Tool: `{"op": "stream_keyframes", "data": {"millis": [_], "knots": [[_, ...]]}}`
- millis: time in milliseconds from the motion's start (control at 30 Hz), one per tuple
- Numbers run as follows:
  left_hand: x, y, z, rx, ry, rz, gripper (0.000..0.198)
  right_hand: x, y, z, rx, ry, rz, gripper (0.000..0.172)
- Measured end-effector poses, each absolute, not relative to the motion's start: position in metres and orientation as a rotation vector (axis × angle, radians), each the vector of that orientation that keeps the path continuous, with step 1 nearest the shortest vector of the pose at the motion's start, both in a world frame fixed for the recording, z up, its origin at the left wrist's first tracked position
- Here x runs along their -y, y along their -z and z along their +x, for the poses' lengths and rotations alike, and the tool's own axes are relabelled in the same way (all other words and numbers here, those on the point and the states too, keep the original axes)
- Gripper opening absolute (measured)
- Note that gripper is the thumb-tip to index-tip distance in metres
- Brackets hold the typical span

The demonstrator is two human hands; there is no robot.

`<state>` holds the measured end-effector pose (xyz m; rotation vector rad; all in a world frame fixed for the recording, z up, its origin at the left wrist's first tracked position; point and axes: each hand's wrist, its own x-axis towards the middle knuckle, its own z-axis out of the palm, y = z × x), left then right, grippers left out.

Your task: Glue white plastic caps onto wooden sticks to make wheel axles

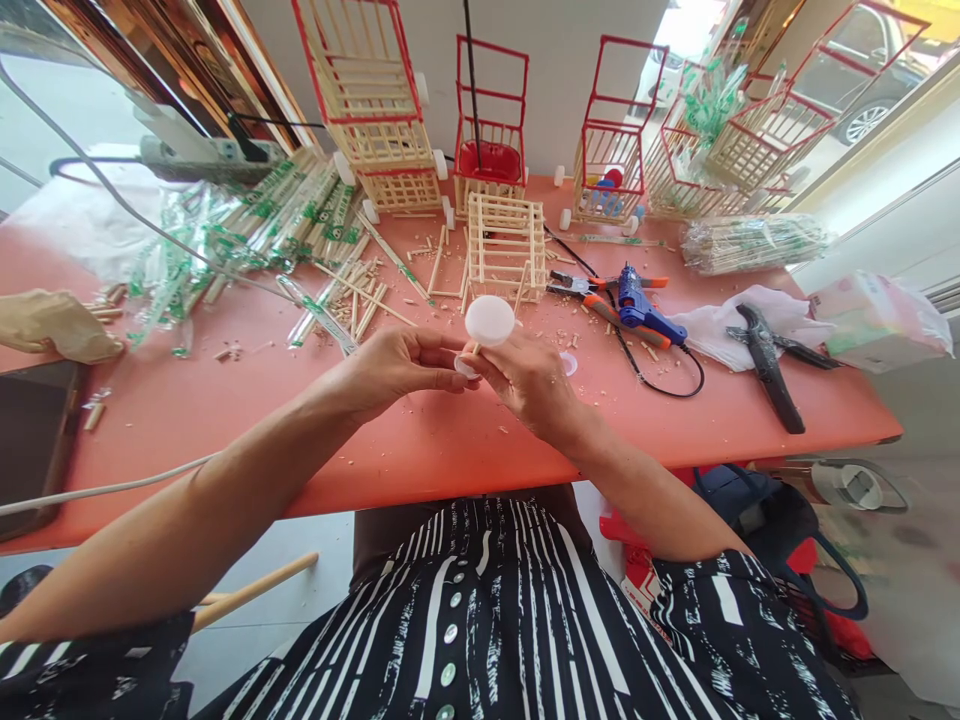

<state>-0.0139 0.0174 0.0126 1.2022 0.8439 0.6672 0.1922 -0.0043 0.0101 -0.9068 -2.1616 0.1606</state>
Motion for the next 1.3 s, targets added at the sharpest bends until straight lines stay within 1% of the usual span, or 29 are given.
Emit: {"op": "stream_keyframes", "data": {"millis": [300,567,733,1300], "knots": [[-0.0166,-0.0147,-0.0130,-0.844,-0.668,1.183,0.043,0.0048,-0.0101,0.1920,2.170,-0.166,-0.952,0.026],[-0.0171,-0.0140,-0.0134,-0.837,-0.665,1.195,0.042,0.0040,-0.0101,0.1915,2.165,-0.141,-0.919,0.024],[-0.0175,-0.0125,-0.0137,-0.834,-0.664,1.213,0.044,0.0043,-0.0097,0.1920,2.167,-0.171,-0.928,0.022],[-0.0175,-0.0118,-0.0145,-0.818,-0.675,1.228,0.046,0.0047,-0.0093,0.1929,2.173,-0.189,-0.963,0.025]]}}
